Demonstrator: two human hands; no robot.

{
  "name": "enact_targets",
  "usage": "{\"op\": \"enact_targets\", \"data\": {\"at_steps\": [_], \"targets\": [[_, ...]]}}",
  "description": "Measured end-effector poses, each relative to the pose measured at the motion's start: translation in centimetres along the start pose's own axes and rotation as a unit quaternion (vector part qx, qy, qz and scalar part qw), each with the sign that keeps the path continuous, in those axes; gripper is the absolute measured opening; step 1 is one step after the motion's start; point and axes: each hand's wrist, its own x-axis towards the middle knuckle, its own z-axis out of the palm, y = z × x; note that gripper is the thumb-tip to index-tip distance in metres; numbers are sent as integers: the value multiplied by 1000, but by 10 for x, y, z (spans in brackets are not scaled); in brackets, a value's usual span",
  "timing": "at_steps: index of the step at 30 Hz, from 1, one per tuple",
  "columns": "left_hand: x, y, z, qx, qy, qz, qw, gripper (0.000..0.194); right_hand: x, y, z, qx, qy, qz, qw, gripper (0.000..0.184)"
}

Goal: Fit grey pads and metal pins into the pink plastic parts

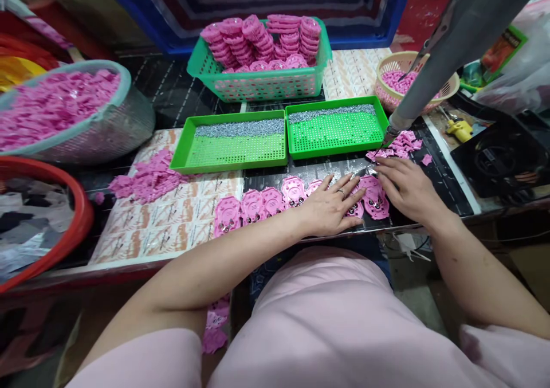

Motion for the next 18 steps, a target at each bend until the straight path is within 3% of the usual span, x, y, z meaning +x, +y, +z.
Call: {"op": "enact_targets", "data": {"at_steps": [5,10,14,18], "targets": [[-3,1,-1,10,9,8,1000,71,17,12,10,-43,-78,-4,996,43],[-17,2,-8,18,45,4,999,65,8,21,6,-61,-77,50,994,48],[-32,-5,-16,27,81,-13,996,56,1,28,-4,-60,-70,77,993,41],[-48,-16,-20,22,117,-28,992,50,4,32,-5,-78,-20,145,986,33]]}}
